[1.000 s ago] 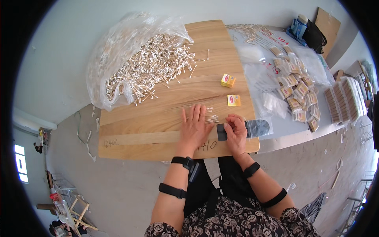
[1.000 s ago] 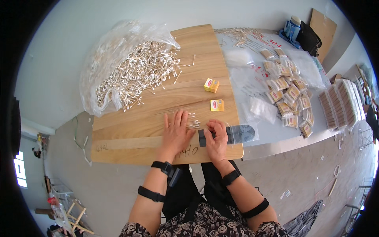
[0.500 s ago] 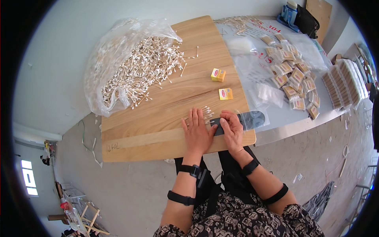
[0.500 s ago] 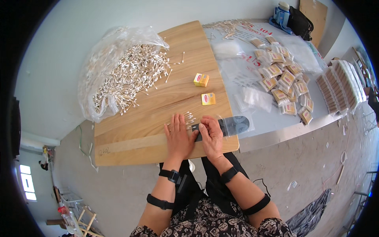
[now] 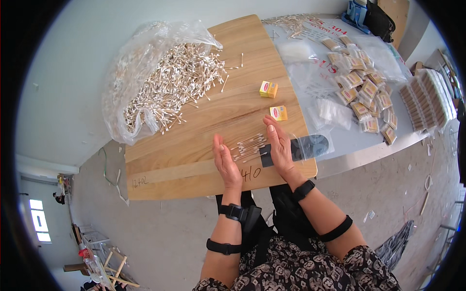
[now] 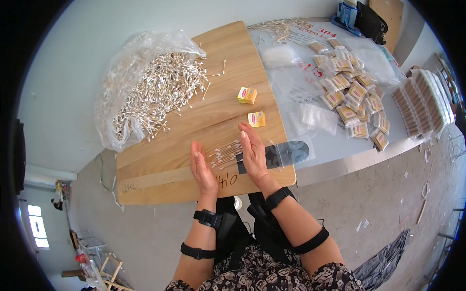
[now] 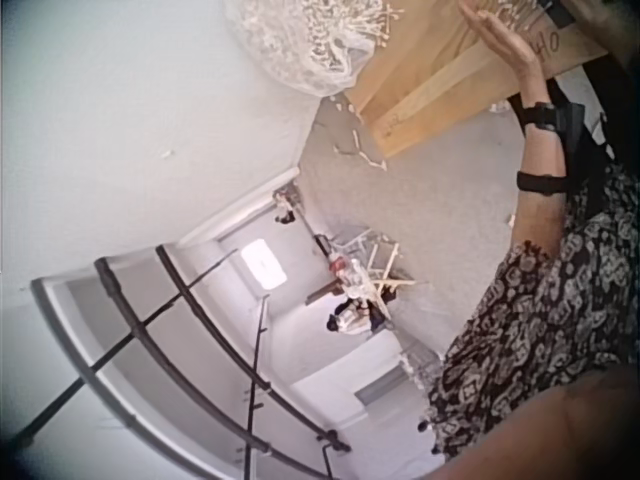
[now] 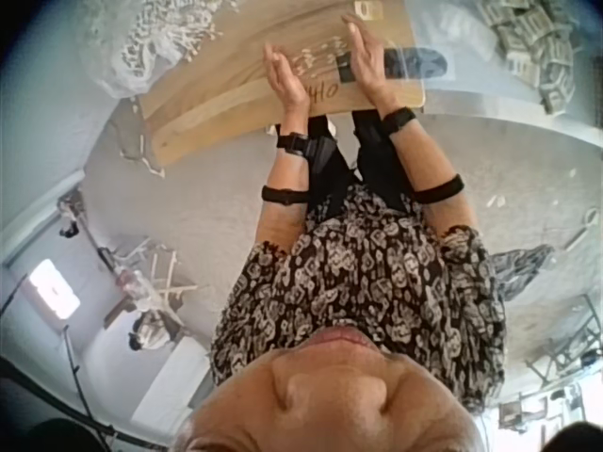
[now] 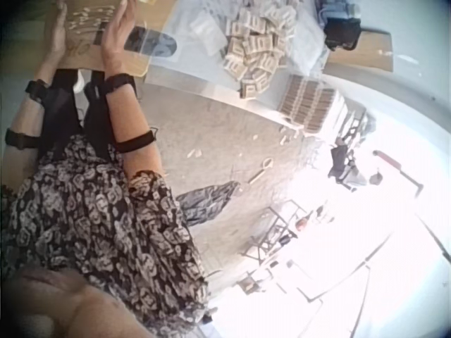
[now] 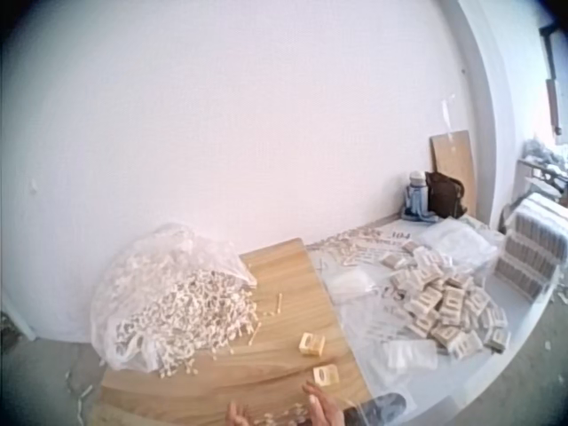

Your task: Counting and packaging small quantities of cotton swabs into plastic bags.

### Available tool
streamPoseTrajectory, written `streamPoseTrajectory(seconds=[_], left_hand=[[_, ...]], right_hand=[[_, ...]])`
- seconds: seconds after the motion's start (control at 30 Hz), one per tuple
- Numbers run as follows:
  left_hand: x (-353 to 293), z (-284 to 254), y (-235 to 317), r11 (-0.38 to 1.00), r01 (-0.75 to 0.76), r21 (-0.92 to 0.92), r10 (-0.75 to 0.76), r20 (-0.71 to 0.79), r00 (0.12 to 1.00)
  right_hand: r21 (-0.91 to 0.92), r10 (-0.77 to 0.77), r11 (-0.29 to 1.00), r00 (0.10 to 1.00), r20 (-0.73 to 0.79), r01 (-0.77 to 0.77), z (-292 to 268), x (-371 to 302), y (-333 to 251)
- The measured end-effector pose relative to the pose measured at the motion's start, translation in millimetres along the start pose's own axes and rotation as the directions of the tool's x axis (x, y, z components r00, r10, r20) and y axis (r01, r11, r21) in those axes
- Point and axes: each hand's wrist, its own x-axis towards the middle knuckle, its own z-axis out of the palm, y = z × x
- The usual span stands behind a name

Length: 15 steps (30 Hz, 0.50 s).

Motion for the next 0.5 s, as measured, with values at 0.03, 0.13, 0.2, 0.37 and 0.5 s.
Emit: streamPoseTrajectory(seconds=[0.03,0.13,0.2,0.37,0.5], left_hand=[[1,3,-3,0.999,0.019,-0.048,-0.02,-0.014,1.0],[2,16,-8,0.992,0.043,-0.115,-0.043,0.006,0.999],[3,26,-9,0.99,0.05,-0.134,-0.045,0.038,0.998],[5,29,-14,0.994,0.022,-0.103,-0.013,0.085,0.996],[3,20,-12,0.998,0.017,-0.066,-0.005,0.187,0.982]], right_hand=[[0.01,0.005,1.0,1.0,-0.003,-0.005,2,1,1],[0.046,0.031,0.998,0.999,0.027,-0.033,10,-1,1],[0.019,0.02,1.0,0.999,0.029,-0.02,13,0,1],[-0.005,0.019,1.0,0.999,0.032,-0.018,10,-2,-3],[-0.024,0.057,0.998,0.998,0.029,-0.056,5,-8,-4]])
